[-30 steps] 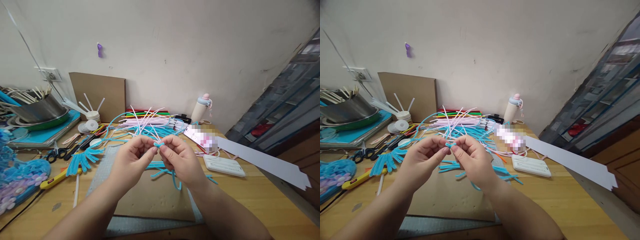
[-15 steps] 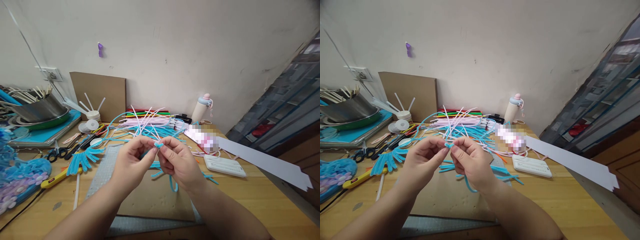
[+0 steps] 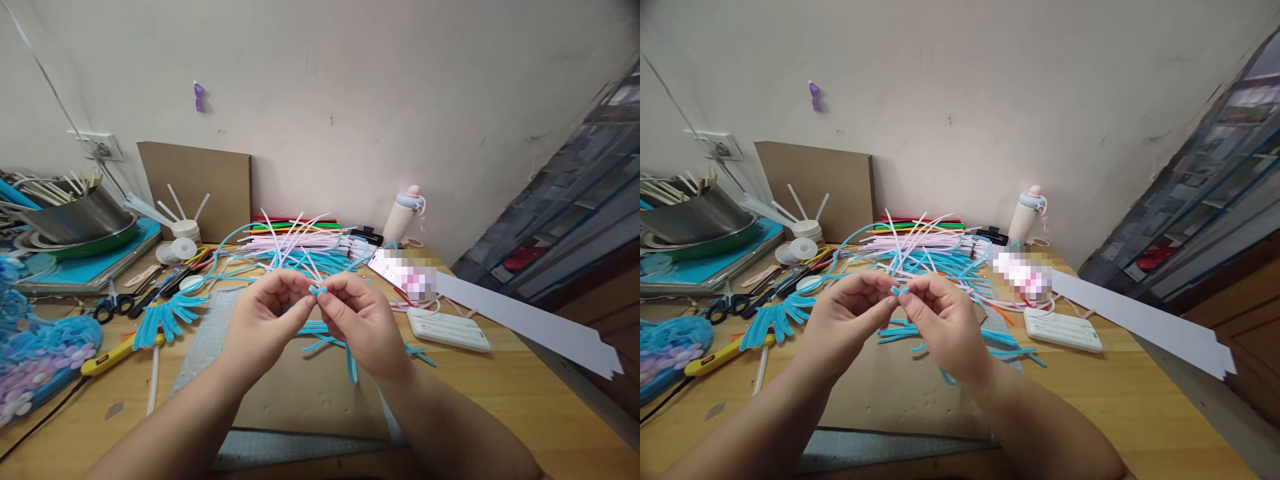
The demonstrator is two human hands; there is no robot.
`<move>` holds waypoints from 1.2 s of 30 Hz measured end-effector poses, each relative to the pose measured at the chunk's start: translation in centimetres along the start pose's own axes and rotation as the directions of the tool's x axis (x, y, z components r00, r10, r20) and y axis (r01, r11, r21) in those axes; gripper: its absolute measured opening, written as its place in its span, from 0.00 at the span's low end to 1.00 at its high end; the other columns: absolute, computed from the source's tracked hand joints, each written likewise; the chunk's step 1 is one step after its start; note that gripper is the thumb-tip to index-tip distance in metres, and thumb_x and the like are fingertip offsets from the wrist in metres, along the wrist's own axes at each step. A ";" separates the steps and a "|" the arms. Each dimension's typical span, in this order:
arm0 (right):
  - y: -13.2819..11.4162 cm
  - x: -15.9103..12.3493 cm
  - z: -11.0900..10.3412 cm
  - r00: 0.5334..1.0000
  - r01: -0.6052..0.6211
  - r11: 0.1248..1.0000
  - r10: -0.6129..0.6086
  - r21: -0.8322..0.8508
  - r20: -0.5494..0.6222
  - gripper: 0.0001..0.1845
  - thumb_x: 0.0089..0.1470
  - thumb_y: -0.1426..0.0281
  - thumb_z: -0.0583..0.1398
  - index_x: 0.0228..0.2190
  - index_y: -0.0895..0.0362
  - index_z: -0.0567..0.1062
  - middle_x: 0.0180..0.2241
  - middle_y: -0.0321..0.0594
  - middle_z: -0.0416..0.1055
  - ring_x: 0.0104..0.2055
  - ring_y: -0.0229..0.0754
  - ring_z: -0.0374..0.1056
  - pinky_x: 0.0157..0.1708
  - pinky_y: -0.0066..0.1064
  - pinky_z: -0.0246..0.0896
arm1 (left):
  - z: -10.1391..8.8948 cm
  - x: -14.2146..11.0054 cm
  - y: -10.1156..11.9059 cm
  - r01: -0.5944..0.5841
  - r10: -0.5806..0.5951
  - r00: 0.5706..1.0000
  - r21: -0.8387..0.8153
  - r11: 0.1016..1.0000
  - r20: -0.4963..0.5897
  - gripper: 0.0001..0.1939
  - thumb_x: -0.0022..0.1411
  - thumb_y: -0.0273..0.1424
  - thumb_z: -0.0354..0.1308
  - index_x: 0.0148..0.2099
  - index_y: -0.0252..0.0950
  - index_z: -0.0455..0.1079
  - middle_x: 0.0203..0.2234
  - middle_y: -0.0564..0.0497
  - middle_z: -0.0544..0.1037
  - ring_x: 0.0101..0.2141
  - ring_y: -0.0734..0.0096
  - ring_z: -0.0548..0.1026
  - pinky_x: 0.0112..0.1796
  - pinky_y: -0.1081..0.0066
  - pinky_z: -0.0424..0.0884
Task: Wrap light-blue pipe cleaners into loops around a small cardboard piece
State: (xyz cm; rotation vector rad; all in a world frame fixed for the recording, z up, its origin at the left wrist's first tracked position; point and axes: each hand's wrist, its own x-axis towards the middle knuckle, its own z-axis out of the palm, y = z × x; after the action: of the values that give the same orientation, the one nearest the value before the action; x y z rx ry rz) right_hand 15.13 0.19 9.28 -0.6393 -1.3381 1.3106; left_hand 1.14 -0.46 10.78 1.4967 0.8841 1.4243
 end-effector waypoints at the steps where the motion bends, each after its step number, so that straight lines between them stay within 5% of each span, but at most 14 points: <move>1: -0.1 0.0 -0.1 1.000 0.000 1.000 0.000 -0.001 0.006 0.05 0.53 0.67 0.58 0.29 0.56 0.69 0.17 0.27 0.56 0.15 0.26 0.47 0.12 0.19 0.42 | 0.0 0.0 0.1 0.009 -0.009 1.000 -0.005 1.000 0.006 0.03 0.54 0.25 0.59 0.32 0.36 0.68 0.22 0.57 0.71 0.22 0.82 0.68 0.24 0.81 0.66; 5: -0.4 0.1 -0.2 0.999 -0.028 1.000 0.028 0.011 0.019 0.05 0.53 0.67 0.58 0.29 0.57 0.69 0.16 0.27 0.56 0.15 0.26 0.47 0.13 0.19 0.42 | -0.1 -0.1 0.0 -0.063 0.063 0.998 0.065 0.996 0.000 0.03 0.54 0.25 0.59 0.32 0.37 0.68 0.25 0.55 0.73 0.26 0.80 0.71 0.28 0.80 0.69; 8: -0.6 0.1 -0.2 0.997 -0.076 0.997 0.076 0.022 0.005 0.06 0.52 0.67 0.58 0.28 0.58 0.68 0.16 0.27 0.56 0.15 0.25 0.47 0.12 0.18 0.42 | -0.1 -0.2 -0.3 -0.245 0.253 0.967 0.253 0.936 -0.001 0.04 0.54 0.23 0.58 0.31 0.36 0.67 0.28 0.54 0.73 0.30 0.77 0.72 0.31 0.78 0.70; 10: -0.6 0.3 -0.1 0.992 -0.126 0.991 0.127 0.053 -0.016 0.08 0.51 0.68 0.58 0.25 0.58 0.66 0.15 0.26 0.56 0.13 0.25 0.46 0.11 0.18 0.40 | -0.3 -0.1 -0.7 -0.426 0.442 0.894 0.452 0.784 0.077 0.06 0.53 0.21 0.57 0.31 0.36 0.67 0.29 0.52 0.74 0.31 0.76 0.72 0.32 0.76 0.70; 14: -0.6 0.8 -0.1 0.966 -0.253 0.954 0.258 0.161 -0.013 0.10 0.49 0.68 0.59 0.22 0.58 0.64 0.14 0.26 0.56 0.11 0.24 0.44 0.09 0.17 0.37 | -0.8 0.0 -1.9 -0.672 0.661 0.664 0.668 0.320 0.351 0.08 0.53 0.19 0.56 0.35 0.35 0.68 0.33 0.48 0.75 0.33 0.72 0.72 0.34 0.71 0.70; 18: -0.5 1.0 -0.5 0.957 -0.291 0.927 0.283 0.238 0.070 0.09 0.50 0.67 0.59 0.24 0.58 0.65 0.17 0.28 0.60 0.13 0.24 0.48 0.10 0.17 0.44 | -1.4 0.2 -2.4 -0.690 0.684 0.604 0.698 0.192 0.409 0.10 0.54 0.19 0.56 0.38 0.35 0.68 0.34 0.47 0.75 0.34 0.70 0.72 0.35 0.70 0.70; 23: -0.8 1.0 -1.0 0.963 -0.249 0.935 0.212 0.254 0.166 0.06 0.50 0.70 0.60 0.30 0.58 0.68 0.16 0.27 0.58 0.14 0.25 0.50 0.11 0.17 0.50 | -1.4 0.1 -1.8 -0.665 0.681 0.632 0.710 0.233 0.370 0.12 0.53 0.18 0.55 0.38 0.36 0.69 0.35 0.47 0.75 0.36 0.69 0.72 0.36 0.69 0.70; 27: -0.6 1.0 -0.9 0.972 -0.217 0.948 0.189 0.231 0.139 0.07 0.49 0.69 0.62 0.29 0.57 0.68 0.16 0.27 0.61 0.15 0.27 0.55 0.12 0.19 0.57 | -0.8 -0.5 -1.3 -0.607 0.635 0.716 0.709 0.361 0.290 0.14 0.53 0.16 0.53 0.40 0.36 0.69 0.37 0.46 0.74 0.39 0.68 0.71 0.39 0.67 0.70; 32: -0.1 1.1 -0.5 0.993 -0.120 0.986 0.120 0.119 0.010 0.08 0.48 0.67 0.62 0.27 0.57 0.68 0.19 0.29 0.65 0.15 0.29 0.60 0.14 0.23 0.61 | 0.0 -0.8 -0.6 -0.452 0.488 0.865 0.598 0.662 0.113 0.13 0.56 0.17 0.51 0.41 0.36 0.69 0.35 0.47 0.73 0.37 0.70 0.72 0.36 0.70 0.71; 34: -0.3 1.1 -0.5 0.996 -0.086 0.996 0.086 -0.003 -0.021 0.08 0.49 0.66 0.61 0.27 0.58 0.69 0.20 0.30 0.66 0.15 0.29 0.61 0.15 0.23 0.60 | -0.2 -0.6 -0.3 -0.392 0.400 0.910 0.548 0.739 0.112 0.14 0.57 0.19 0.51 0.44 0.37 0.68 0.35 0.47 0.73 0.34 0.71 0.72 0.33 0.72 0.71; 36: -0.6 1.0 -0.7 0.997 -0.078 0.989 0.079 -0.123 0.000 0.09 0.50 0.65 0.60 0.26 0.58 0.69 0.20 0.30 0.65 0.15 0.29 0.60 0.15 0.22 0.58 | -0.6 -0.3 -0.1 -0.410 0.372 0.909 0.552 0.726 0.186 0.17 0.58 0.20 0.50 0.49 0.39 0.66 0.38 0.47 0.72 0.35 0.72 0.72 0.32 0.73 0.71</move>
State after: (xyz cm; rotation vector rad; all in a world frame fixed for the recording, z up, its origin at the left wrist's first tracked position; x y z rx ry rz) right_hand 15.65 1.18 9.98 -0.7806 -1.4179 1.3006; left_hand 0.55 -0.61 10.55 2.2977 1.0681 1.4550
